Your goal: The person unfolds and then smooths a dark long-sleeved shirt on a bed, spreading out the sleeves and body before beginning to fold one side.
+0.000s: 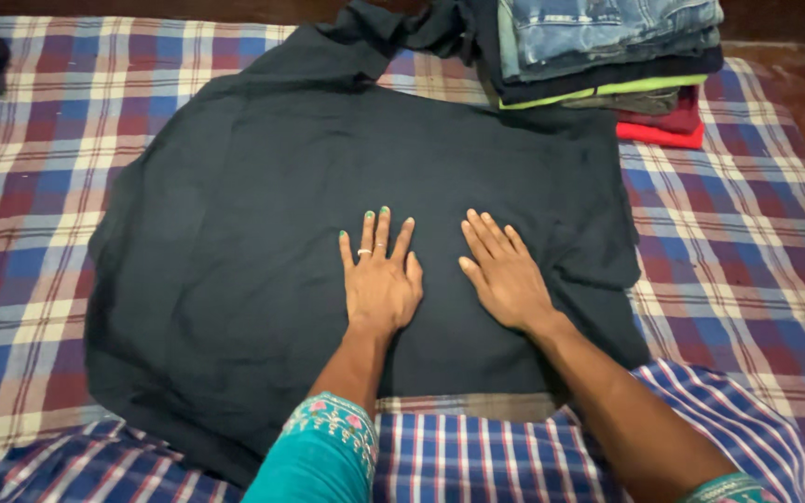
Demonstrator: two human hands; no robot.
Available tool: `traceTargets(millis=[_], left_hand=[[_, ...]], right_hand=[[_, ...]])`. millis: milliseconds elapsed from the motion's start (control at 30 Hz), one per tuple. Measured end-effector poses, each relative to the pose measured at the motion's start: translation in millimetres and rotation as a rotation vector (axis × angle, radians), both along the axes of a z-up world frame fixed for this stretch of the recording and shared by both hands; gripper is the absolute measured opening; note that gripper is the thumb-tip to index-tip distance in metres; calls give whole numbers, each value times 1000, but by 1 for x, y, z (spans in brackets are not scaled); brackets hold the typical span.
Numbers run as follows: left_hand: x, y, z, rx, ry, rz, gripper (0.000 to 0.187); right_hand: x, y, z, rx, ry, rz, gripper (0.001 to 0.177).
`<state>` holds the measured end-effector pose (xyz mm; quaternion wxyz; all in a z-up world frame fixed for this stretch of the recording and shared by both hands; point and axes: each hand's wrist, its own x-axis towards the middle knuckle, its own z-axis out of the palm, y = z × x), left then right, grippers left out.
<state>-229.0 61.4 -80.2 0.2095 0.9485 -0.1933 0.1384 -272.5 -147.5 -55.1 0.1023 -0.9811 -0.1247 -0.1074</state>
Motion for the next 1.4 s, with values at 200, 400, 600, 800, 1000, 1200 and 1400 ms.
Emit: traceTargets(millis=[200,400,600,800,1000,1200,1400], left_hand=[[6,-31,4,126,83,182,60],[-80,-63,26,-297,-23,-109,26],[-125,-54,47,-290,193,-444,33],[-130,-53,29,-221,-78,-600,43],[-136,-56,18,-37,-18,-610,36],[-137,-54,24,-116,-142,-635,37],[-141,-61,17,43,-119,-637,24]], right_hand=[[31,-20,6,590,192,-245,48],[-47,-110,-7,562,-245,-1025,27],[-83,-97,-42,-18,0,-1421,81],[-108,-69,-46,-195,-70,-1280,76],[-98,-91,-22,18,28,-1403,88],[-103,-113,-2,230,333,-1282,71],[-114,-110,-24,105,99,-1154,71]])
